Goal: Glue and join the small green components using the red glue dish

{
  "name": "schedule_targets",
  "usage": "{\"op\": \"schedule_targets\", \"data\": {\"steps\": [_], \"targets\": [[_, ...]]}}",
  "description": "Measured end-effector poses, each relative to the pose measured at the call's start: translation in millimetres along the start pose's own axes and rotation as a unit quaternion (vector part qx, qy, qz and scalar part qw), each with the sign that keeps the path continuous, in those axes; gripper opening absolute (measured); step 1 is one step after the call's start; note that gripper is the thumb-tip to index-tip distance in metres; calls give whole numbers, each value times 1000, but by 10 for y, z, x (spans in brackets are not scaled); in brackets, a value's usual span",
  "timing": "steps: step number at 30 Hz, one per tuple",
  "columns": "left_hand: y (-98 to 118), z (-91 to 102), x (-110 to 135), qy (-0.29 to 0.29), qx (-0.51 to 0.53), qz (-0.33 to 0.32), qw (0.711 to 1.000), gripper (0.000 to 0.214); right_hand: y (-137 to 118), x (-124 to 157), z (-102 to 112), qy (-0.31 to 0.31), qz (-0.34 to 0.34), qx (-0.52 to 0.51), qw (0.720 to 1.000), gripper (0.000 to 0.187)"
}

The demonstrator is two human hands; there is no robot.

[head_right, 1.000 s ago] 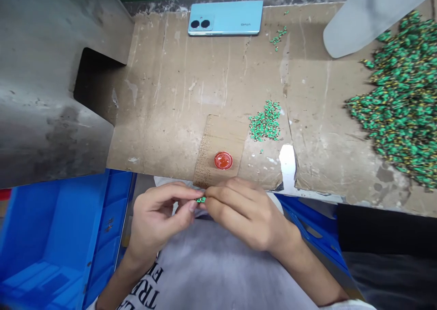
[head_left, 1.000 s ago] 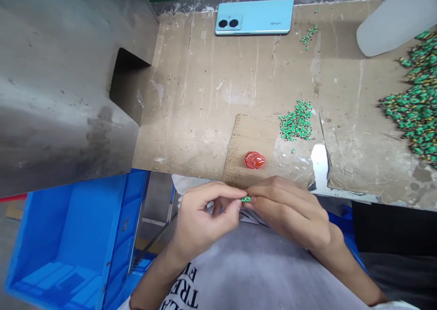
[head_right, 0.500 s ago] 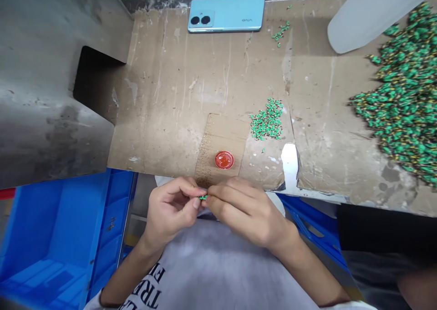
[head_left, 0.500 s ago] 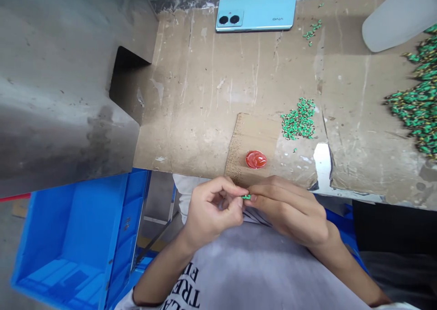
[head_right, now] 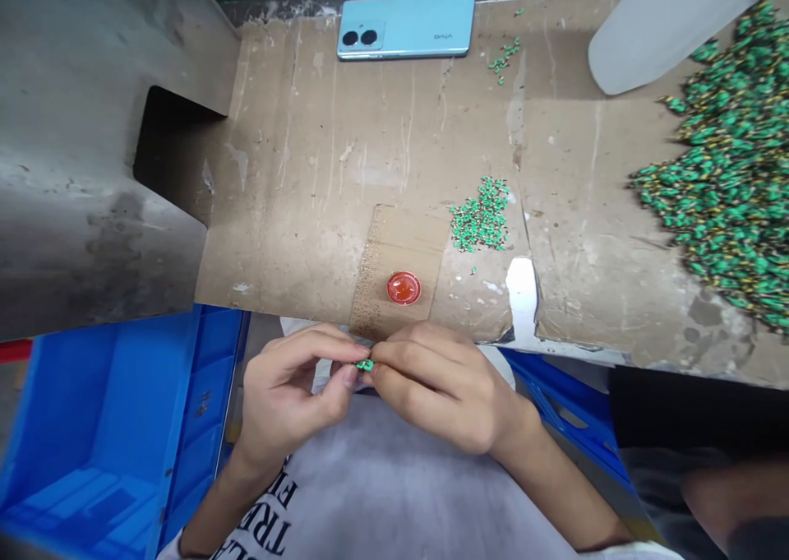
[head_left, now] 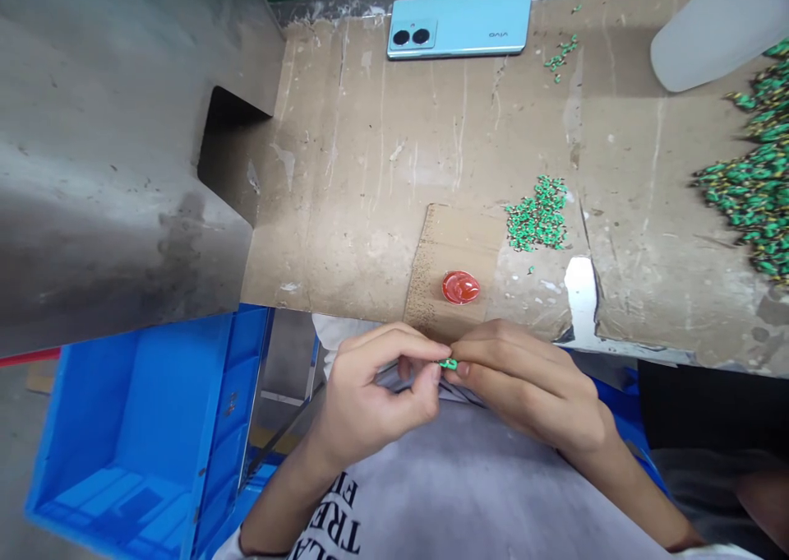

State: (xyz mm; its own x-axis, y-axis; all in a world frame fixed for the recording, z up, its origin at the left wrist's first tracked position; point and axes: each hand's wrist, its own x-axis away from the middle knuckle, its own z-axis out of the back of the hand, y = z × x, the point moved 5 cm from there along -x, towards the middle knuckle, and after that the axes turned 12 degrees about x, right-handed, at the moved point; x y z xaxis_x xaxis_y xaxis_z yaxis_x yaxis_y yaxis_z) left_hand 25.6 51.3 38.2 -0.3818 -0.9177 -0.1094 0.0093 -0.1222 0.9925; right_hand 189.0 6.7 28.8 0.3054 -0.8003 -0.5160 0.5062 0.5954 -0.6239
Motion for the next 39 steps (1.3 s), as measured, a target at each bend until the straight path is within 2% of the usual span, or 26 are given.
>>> {"op": "schedule_targets", "data": {"steps": [4, 8, 14, 18, 21, 24, 26, 28, 30, 35, 39], "targets": [[-55, -8, 18, 4, 17, 57, 998, 14, 27, 40, -19, 6, 21, 3, 1000, 17], [-133, -45, 22, -4, 102, 117, 988, 10, 31, 24, -26, 7, 29, 2, 1000, 14], [-217, -124, 27, 14, 179, 190, 965, 10, 51, 12, -36, 35, 0, -28, 999, 15], [-194, -114, 33, 4, 154, 162, 975, 9, 86, 9, -24, 31, -45, -66, 996, 20], [-153, -58, 32, -6, 98, 84, 992, 25, 112, 1, 8, 44, -128, -148, 980, 16], [-122, -10, 41, -3, 127, -20, 992, 42, 130, 15, -33, 35, -243, -254, 935, 12], [-136, -9, 51, -12, 170, -49, 984, 45, 114, 21, -102, 9, -294, -331, 897, 10], [-160, -25, 58, -23, 200, -46, 978, 46, 95, 16, -145, 3, -314, -385, 868, 9], [-168, -34, 65, -25, 220, -41, 974, 47, 85, 11, -158, 10, -316, -406, 857, 10], [-170, -30, 71, -27, 229, -40, 972, 46, 88, 25, -164, 9, -314, -410, 856, 12], [-194, -17, 67, -18, 219, -41, 975, 43, 110, 34, -166, -13, -318, -387, 866, 10]]}}
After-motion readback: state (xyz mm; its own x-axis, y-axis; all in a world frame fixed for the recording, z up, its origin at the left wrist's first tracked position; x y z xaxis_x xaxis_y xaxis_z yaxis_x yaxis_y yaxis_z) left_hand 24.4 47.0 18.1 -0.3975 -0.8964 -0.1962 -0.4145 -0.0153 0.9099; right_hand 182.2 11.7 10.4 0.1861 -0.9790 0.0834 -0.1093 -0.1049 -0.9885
